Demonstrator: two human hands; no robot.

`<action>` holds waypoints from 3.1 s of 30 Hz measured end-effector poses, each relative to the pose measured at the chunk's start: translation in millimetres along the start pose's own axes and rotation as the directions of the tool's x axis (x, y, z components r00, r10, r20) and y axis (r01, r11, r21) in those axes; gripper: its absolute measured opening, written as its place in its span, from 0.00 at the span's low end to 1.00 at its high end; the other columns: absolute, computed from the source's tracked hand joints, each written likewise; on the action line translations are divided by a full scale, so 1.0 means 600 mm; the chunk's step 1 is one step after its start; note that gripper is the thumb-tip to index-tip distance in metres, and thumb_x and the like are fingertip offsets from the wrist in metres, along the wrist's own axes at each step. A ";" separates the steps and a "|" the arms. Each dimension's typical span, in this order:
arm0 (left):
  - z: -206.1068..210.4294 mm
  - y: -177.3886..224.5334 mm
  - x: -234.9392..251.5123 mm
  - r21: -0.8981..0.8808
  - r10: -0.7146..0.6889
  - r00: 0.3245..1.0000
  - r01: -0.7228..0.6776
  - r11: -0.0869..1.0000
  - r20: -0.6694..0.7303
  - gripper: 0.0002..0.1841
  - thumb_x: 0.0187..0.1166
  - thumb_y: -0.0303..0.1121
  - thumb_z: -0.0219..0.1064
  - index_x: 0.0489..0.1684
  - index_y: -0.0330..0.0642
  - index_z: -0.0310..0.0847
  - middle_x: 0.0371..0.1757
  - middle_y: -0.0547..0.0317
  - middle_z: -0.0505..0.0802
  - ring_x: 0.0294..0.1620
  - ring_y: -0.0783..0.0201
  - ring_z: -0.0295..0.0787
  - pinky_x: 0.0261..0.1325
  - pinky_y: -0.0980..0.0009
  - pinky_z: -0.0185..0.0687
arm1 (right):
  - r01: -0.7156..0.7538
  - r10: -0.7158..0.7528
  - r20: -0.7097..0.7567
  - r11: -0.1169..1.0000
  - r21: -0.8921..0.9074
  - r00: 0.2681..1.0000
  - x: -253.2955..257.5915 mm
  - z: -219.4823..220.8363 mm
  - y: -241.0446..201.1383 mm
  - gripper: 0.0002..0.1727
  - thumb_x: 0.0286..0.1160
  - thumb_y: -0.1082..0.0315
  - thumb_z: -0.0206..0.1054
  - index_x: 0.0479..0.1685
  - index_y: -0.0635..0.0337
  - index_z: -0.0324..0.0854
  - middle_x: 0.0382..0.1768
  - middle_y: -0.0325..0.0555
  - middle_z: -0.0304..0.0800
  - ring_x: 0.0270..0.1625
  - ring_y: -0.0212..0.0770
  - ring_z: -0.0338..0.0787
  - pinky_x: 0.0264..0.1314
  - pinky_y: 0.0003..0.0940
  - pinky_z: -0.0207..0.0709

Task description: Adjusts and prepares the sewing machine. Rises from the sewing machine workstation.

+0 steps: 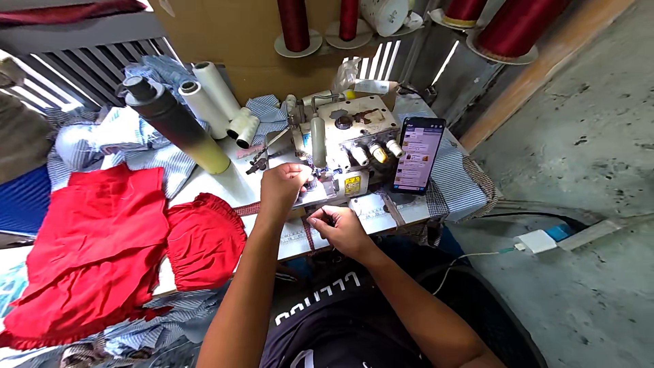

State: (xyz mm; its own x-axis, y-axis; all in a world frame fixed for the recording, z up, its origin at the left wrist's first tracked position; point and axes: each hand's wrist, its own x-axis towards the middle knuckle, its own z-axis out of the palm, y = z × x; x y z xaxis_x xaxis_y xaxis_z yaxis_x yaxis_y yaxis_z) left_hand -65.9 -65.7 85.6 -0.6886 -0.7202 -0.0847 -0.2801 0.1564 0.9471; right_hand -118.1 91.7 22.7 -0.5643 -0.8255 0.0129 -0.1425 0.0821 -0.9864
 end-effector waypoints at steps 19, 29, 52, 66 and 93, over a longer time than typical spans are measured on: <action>-0.063 -0.068 -0.107 -0.069 0.087 0.967 -0.072 0.995 0.238 0.09 0.87 0.31 0.57 0.46 0.40 0.84 0.39 0.62 0.96 0.31 0.74 0.89 0.29 0.80 0.78 | -0.120 0.161 -0.093 0.932 0.343 0.982 0.038 -0.007 -0.047 0.06 0.80 0.70 0.70 0.39 0.66 0.83 0.13 0.43 0.78 0.12 0.30 0.76 0.15 0.22 0.71; -0.105 -0.102 -0.048 0.662 0.465 0.885 -0.341 0.667 -0.013 0.13 0.82 0.30 0.66 0.57 0.31 0.84 0.59 0.33 0.88 0.54 0.35 0.89 0.53 0.34 0.83 | -0.174 0.199 -0.041 0.925 0.336 0.979 -0.016 -0.004 -0.001 0.07 0.82 0.68 0.67 0.45 0.64 0.85 0.17 0.37 0.78 0.14 0.28 0.75 0.16 0.22 0.72; -0.016 -0.073 -0.041 0.369 0.703 0.571 -0.817 0.442 0.423 0.10 0.83 0.40 0.66 0.41 0.52 0.95 0.43 0.65 0.91 0.51 0.67 0.86 0.55 0.69 0.82 | -0.004 0.055 -0.197 0.968 0.249 0.979 -0.030 -0.041 0.006 0.07 0.80 0.68 0.68 0.43 0.64 0.87 0.19 0.38 0.82 0.15 0.28 0.76 0.17 0.22 0.71; 0.005 -0.095 -0.045 0.335 0.711 0.603 -0.796 0.504 0.362 0.09 0.82 0.39 0.67 0.41 0.52 0.95 0.40 0.66 0.92 0.46 0.68 0.85 0.51 0.69 0.80 | 0.074 -0.065 -0.224 0.997 0.034 0.973 -0.036 -0.060 0.037 0.11 0.85 0.65 0.63 0.45 0.61 0.89 0.24 0.37 0.86 0.21 0.27 0.82 0.23 0.22 0.78; 0.037 -0.086 -0.060 0.267 0.591 0.804 -0.586 0.765 0.070 0.04 0.72 0.38 0.75 0.35 0.52 0.94 0.35 0.73 0.90 0.42 0.75 0.85 0.47 0.73 0.82 | -0.099 0.120 0.012 0.761 0.642 0.993 -0.022 -0.010 0.021 0.11 0.94 0.63 0.50 0.47 0.60 0.73 0.24 0.36 0.73 0.20 0.27 0.71 0.22 0.20 0.67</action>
State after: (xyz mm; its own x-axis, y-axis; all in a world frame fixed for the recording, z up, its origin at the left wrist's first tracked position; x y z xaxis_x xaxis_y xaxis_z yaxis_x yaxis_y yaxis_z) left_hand -41.5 -32.9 32.7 -0.7658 -0.4390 0.4700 0.0105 0.7222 0.6916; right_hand -117.4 107.0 11.3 -0.5678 -0.8161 -0.1075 0.4694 -0.2138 -0.8567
